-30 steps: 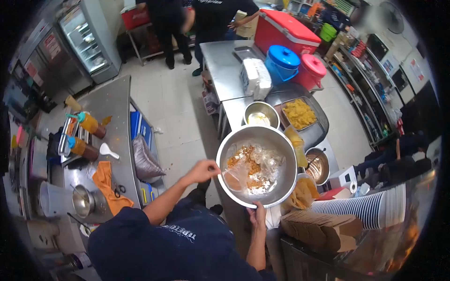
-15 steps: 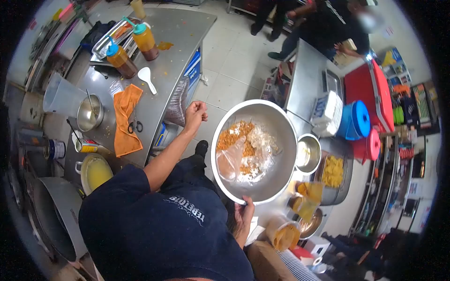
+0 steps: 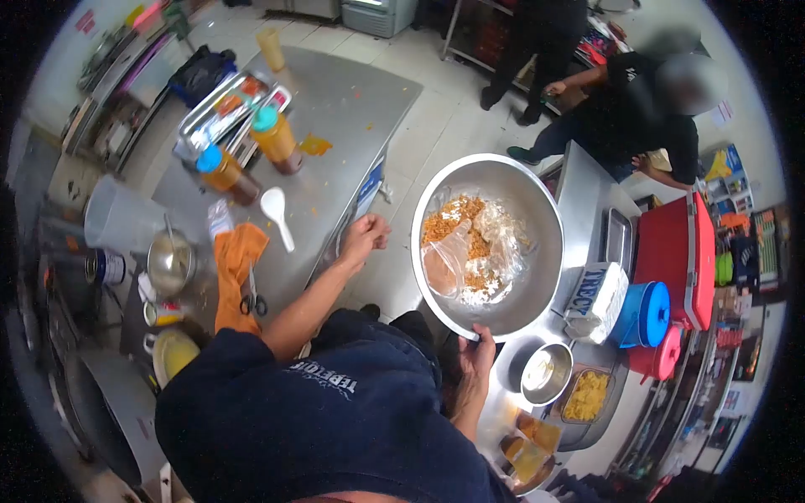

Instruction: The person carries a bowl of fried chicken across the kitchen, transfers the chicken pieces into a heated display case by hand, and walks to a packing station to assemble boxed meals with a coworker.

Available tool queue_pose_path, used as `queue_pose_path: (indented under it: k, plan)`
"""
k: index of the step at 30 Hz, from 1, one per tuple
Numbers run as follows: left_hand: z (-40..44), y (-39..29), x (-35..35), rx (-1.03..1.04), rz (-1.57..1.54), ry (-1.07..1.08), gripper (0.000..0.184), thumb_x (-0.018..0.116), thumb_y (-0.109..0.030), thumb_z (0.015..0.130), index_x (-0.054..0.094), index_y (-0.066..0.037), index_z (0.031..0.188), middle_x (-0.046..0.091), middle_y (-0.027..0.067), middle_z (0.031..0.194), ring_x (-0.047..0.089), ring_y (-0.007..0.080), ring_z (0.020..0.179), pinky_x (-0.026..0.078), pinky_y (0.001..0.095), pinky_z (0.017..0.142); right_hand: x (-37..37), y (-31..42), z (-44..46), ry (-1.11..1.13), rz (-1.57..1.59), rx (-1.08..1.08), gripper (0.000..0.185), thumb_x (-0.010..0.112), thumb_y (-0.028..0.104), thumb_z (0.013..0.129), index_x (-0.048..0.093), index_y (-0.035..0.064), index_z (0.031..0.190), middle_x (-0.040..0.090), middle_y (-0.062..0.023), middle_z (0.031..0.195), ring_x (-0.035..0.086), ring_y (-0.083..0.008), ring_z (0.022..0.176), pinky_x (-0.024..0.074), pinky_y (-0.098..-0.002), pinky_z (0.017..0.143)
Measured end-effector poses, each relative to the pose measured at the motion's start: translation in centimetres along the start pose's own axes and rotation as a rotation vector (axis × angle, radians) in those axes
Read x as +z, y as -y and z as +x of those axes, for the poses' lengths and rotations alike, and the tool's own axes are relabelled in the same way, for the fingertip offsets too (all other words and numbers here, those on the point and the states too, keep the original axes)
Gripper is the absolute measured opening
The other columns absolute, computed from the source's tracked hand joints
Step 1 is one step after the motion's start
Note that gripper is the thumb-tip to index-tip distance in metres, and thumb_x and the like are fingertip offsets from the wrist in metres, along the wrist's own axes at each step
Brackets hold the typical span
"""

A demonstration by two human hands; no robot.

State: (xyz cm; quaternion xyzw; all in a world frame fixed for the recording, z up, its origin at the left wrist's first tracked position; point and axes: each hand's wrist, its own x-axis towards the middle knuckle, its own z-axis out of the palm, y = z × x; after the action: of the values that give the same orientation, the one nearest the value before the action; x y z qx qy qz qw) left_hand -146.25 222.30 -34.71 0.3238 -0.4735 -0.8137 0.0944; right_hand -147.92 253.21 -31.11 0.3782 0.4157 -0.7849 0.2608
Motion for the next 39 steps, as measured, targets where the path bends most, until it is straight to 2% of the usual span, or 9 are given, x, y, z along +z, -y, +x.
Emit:
queue_pose_path:
  k: [7, 11, 14, 19, 22, 28, 32, 35, 39]
  plan:
    - [9.8, 5.2, 0.6, -0.358, -0.005, -0.014, 0.037, 0.035, -0.040, 0.091, 0.044, -0.011, 0.070, 0.043, -0.0005, 0.056, 0.045, 0.0117, 0.047, 0.038, 0.0255, 0.047, 6.4, 3.7, 10.0, 0.009, -0.083, -0.008, 0.016, 0.053, 0.006, 0.072, 0.050, -0.0012, 0.087, 0.055, -0.0072, 0.075, 0.058, -0.0165, 0.061, 0.0526, -0.0228, 0.042]
    - [18.0, 10.4, 2.0, -0.405, 0.047, 0.056, 0.029, 0.044, -0.031, 0.088, 0.050, -0.003, 0.087, 0.056, 0.0079, 0.074, 0.052, 0.0163, 0.053, 0.045, 0.0282, 0.051, 10.0, 6.4, 17.6, 0.034, -0.166, -0.032, 0.008, 0.052, 0.006, 0.072, 0.052, 0.0007, 0.078, 0.055, -0.0055, 0.067, 0.054, -0.0131, 0.049, 0.0495, -0.0207, 0.039]
    - [25.5, 13.8, 2.4, -0.233, 0.532, 0.193, 0.016, 0.048, -0.015, 0.084, 0.053, -0.003, 0.093, 0.055, 0.0072, 0.075, 0.055, 0.0157, 0.062, 0.047, 0.0286, 0.056, 15.2, 10.0, 22.6, 0.021, -0.160, -0.035, 0.016, 0.052, 0.006, 0.072, 0.051, -0.0028, 0.085, 0.055, -0.0076, 0.071, 0.055, -0.0142, 0.053, 0.0510, -0.0215, 0.043]
    - [37.5, 7.5, 8.6, -0.636, 0.453, 0.026, 0.021, 0.043, -0.018, 0.085, 0.055, -0.001, 0.080, 0.054, 0.0072, 0.063, 0.052, 0.0135, 0.051, 0.043, 0.0269, 0.043, 21.4, 16.7, 30.9, 0.052, -0.250, 0.036, 0.019, 0.052, 0.005, 0.072, 0.050, -0.0028, 0.089, 0.056, -0.0081, 0.077, 0.057, -0.0148, 0.061, 0.0516, -0.0215, 0.044]
    - [45.5, 5.7, 8.3, -0.497, 0.335, 0.036, 0.031, 0.038, -0.026, 0.086, 0.051, -0.001, 0.074, 0.051, 0.0086, 0.061, 0.050, 0.0178, 0.045, 0.047, 0.0292, 0.044, 26.4, 20.2, 35.8, 0.100, -0.288, 0.081, 0.021, 0.052, 0.006, 0.072, 0.050, -0.0031, 0.091, 0.055, -0.0087, 0.080, 0.057, -0.0150, 0.063, 0.0512, -0.0212, 0.043]
    - [57.0, 5.2, 8.6, -0.189, 0.254, -0.237, 0.018, 0.055, 0.006, 0.074, 0.050, 0.002, 0.091, 0.057, 0.0103, 0.076, 0.058, 0.0177, 0.064, 0.049, 0.0288, 0.047, 37.1, 23.5, 45.8, 0.119, -0.425, 0.094, 0.022, 0.054, 0.007, 0.073, 0.051, 0.0002, 0.093, 0.055, -0.0069, 0.082, 0.058, -0.0150, 0.067, 0.0522, -0.0227, 0.049]
    - [67.4, 6.7, 3.4, -0.453, 0.020, -0.190, 0.009, 0.052, -0.009, 0.083, 0.050, -0.001, 0.083, 0.058, 0.0107, 0.074, 0.058, 0.0184, 0.059, 0.049, 0.0292, 0.047, 44.7, 23.1, 53.2, 0.176, -0.408, 0.114, 0.018, 0.055, 0.008, 0.073, 0.052, 0.0030, 0.090, 0.055, -0.0042, 0.084, 0.057, -0.0130, 0.073, 0.0526, -0.0252, 0.059]
    - [74.5, 1.9, 3.1, -0.635, 0.145, -0.278, 0.045, 0.032, -0.040, 0.090, 0.052, -0.003, 0.075, 0.057, 0.0124, 0.072, 0.057, 0.0192, 0.055, 0.046, 0.0287, 0.043, 52.3, 24.0, 56.8, 0.169, -0.406, 0.160, 0.015, 0.056, 0.008, 0.072, 0.053, 0.0051, 0.087, 0.054, -0.0030, 0.082, 0.056, -0.0124, 0.070, 0.0525, -0.0255, 0.059]
    - [85.7, -1.9, -0.4, -0.251, 0.157, -0.038, 0.028, 0.040, -0.030, 0.086, 0.053, -0.005, 0.085, 0.058, 0.0112, 0.075, 0.058, 0.0200, 0.056, 0.046, 0.0282, 0.045, 60.5, 25.5, 62.4, 0.257, -0.451, 0.156, 0.022, 0.055, 0.011, 0.073, 0.050, -0.0013, 0.091, 0.056, -0.0087, 0.080, 0.057, -0.0158, 0.065, 0.0540, -0.0239, 0.056]
